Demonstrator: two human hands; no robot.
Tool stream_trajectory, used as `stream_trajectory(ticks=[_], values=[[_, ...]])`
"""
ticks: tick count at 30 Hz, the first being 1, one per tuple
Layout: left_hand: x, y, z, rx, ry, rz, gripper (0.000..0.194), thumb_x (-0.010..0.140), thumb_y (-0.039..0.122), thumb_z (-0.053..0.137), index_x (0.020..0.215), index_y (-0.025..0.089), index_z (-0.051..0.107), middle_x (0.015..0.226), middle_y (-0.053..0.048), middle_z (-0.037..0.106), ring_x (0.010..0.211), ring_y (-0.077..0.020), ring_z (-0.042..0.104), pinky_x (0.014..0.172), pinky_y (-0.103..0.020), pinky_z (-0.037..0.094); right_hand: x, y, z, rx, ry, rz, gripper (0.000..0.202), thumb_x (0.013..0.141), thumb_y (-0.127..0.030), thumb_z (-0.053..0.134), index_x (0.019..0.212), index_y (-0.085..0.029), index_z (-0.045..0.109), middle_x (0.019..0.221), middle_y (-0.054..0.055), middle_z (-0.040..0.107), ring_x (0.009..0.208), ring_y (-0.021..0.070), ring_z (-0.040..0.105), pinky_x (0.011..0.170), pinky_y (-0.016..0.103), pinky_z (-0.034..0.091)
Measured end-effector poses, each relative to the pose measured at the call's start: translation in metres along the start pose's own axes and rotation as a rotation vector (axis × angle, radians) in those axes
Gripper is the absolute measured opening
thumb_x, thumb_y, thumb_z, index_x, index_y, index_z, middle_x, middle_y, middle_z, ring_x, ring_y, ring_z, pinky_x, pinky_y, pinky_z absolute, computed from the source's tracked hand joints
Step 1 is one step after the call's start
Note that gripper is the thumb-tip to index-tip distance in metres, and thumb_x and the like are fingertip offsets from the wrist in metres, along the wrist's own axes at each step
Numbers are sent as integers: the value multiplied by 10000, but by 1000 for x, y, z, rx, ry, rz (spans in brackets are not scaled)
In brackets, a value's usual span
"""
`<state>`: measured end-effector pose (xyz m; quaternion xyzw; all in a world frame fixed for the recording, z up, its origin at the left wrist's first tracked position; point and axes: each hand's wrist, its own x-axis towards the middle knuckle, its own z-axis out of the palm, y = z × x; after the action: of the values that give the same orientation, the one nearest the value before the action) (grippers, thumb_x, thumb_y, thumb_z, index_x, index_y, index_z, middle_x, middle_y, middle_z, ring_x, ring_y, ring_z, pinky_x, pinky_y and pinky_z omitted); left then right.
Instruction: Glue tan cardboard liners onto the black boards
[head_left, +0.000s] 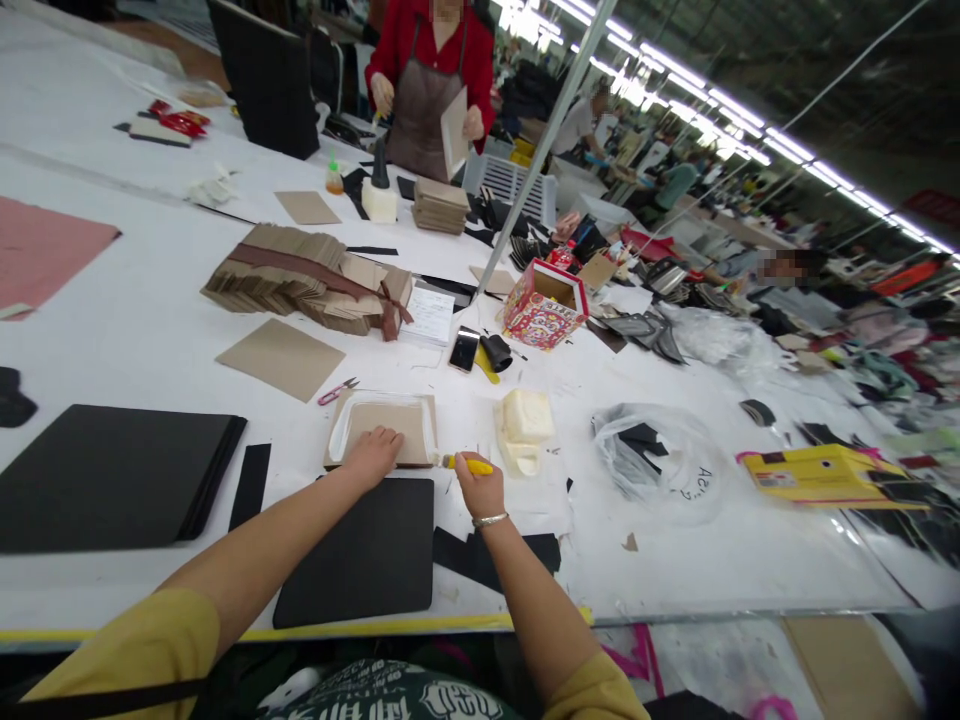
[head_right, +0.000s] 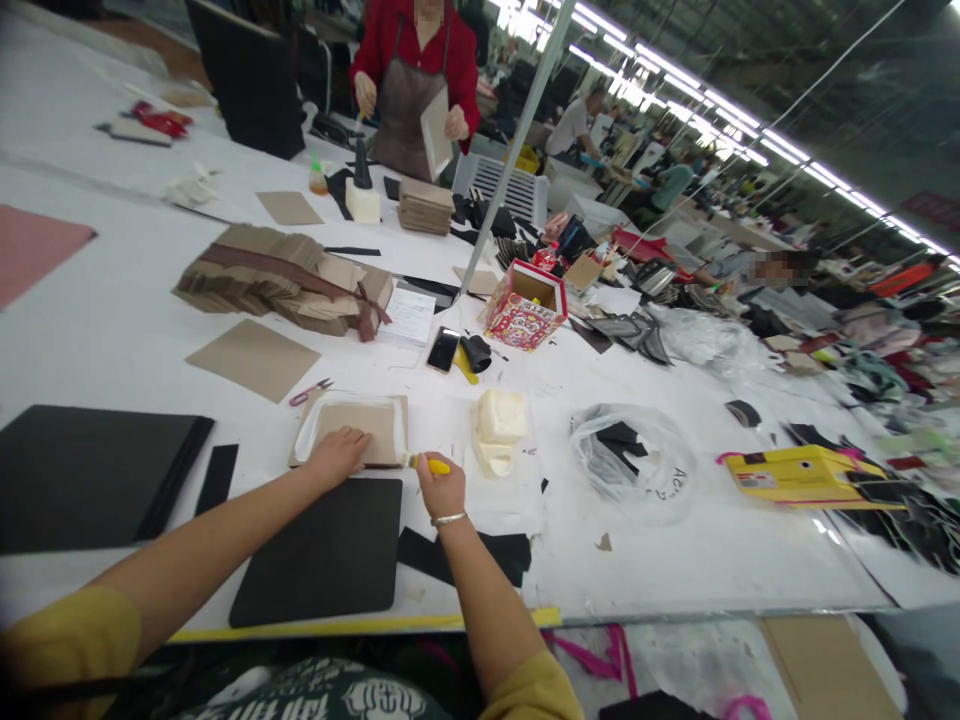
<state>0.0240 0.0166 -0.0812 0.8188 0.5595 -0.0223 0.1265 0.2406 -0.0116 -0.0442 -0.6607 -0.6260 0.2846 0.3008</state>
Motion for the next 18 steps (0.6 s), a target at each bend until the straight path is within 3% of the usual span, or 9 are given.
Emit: stream_trajectory(ticks=[7,12,15,18], values=[[15,-12,-7,10,-148,69,363,722,267,595,1047,120,530,1013,-141,559,943,-255,523,786,-350,419,-7,2,-25,454,194,178,464,789,-510,468,1052,-143,577,699,14,630,460,87,552,487,222,490],[6,-6,-8,35,-133,92,366,722,275,600,1056,145,530,1051,-139,534,992,-271,494,795,-374,417,-24,4,-23,565,168,180,531,792,-536,455,1166,-162,506,753,23,644,454,87,575,444,210,490],[-3,-1,-5,56,-76,51,460,678,240,644,1108,164,500,1158,-144,473,1063,-295,437,820,-396,407,-33,4,-17,579,132,163,528,807,-532,443,1200,-180,475,746,18,646,464,88,588,438,192,482],[-4,-1,-2,57,-66,3,422,685,182,620,1091,142,509,1149,-155,472,1055,-292,442,830,-394,403,-40,7,-12,558,92,147,489,826,-518,424,1175,-179,468,733,15,647,461,89,590,444,195,485]])
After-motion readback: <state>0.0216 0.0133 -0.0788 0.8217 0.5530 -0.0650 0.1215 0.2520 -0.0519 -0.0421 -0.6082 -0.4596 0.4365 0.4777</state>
